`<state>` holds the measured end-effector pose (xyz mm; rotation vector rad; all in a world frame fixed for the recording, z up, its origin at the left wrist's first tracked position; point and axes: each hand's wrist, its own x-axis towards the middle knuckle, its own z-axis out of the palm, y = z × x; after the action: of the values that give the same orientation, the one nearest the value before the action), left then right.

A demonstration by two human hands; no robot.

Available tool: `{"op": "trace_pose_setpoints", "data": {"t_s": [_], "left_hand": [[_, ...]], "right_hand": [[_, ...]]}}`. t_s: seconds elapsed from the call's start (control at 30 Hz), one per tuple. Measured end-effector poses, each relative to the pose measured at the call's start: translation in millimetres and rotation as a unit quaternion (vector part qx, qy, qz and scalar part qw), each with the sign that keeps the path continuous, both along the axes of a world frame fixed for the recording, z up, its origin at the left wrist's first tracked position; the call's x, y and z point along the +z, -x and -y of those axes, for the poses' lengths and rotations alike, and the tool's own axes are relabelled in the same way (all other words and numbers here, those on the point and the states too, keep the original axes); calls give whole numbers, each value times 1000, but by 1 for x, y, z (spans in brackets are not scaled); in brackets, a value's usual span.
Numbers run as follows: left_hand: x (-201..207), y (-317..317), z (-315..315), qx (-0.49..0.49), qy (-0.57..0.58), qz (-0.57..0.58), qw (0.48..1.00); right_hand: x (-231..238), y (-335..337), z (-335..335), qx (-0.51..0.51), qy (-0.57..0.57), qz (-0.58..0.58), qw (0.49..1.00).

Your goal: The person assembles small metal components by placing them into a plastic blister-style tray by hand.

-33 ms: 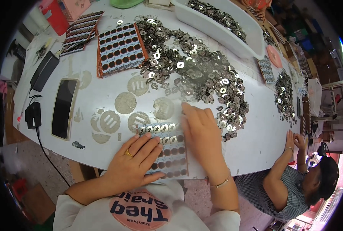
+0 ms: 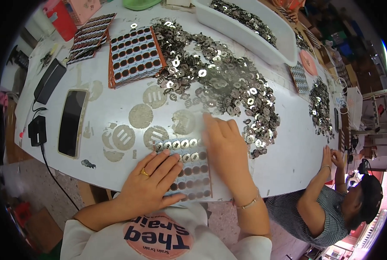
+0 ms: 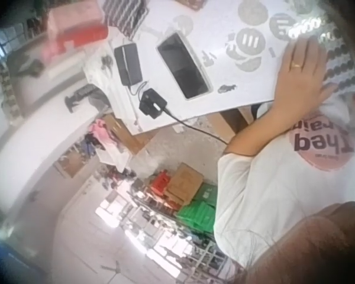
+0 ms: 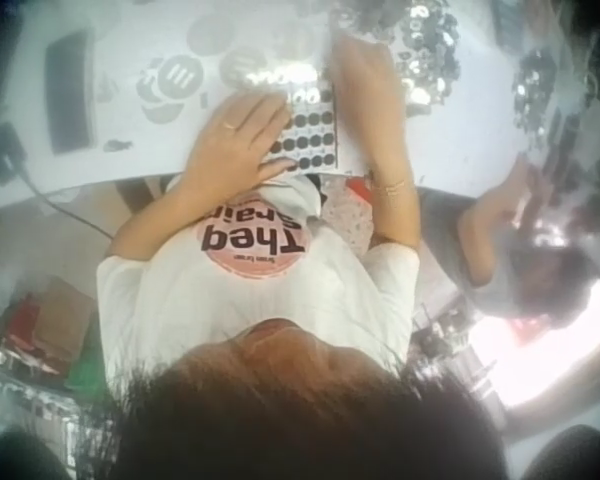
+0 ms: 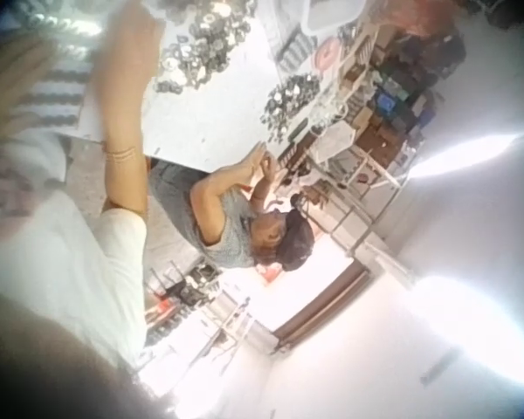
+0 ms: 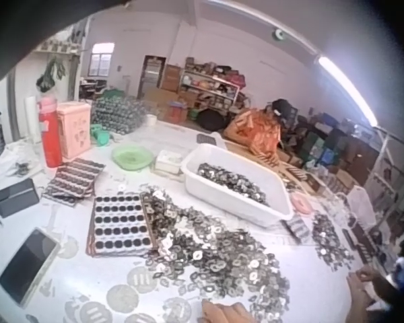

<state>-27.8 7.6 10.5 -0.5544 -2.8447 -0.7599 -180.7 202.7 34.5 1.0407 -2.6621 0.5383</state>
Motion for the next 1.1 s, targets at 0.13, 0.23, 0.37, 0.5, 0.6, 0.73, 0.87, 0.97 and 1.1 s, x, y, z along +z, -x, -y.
{"op": "trace_pose_setpoints", "data": {"t_s": [0.13, 0.23, 0.37, 0.5, 0.6, 0.73, 0.87, 0.97, 1.1], "left_hand": [[0, -1, 1, 6, 6, 1, 1000], [-2, -1, 1, 13, -3, 3, 1000], [0, -1, 2, 7, -6, 4, 1000], [-1, -1, 1, 8, -1, 5, 1000], [0, -1, 2, 8, 2, 6, 1000], [-1, -1, 0, 9, 6, 0, 1000], [-2, -1, -1, 13, 14, -1, 1000], [-1, -1, -2, 15, 20, -5, 1000], [-1, -1, -2, 19, 18, -8, 1000]], "right_hand": [[-6, 9, 1, 13, -72, -33, 997], [0, 9, -12, -9, 119, 144, 982], [12, -4, -36, -13, 192, 474, 859], [10, -11, -33, -46, 160, 485, 859], [9, -17, -28, -51, 134, 450, 881], [11, -19, -24, -24, 127, 390, 912], [2, -22, -28, -65, 156, 382, 909], [6, -24, -29, -64, 119, 396, 908], [11, -27, -24, -50, 85, 366, 926]]}}
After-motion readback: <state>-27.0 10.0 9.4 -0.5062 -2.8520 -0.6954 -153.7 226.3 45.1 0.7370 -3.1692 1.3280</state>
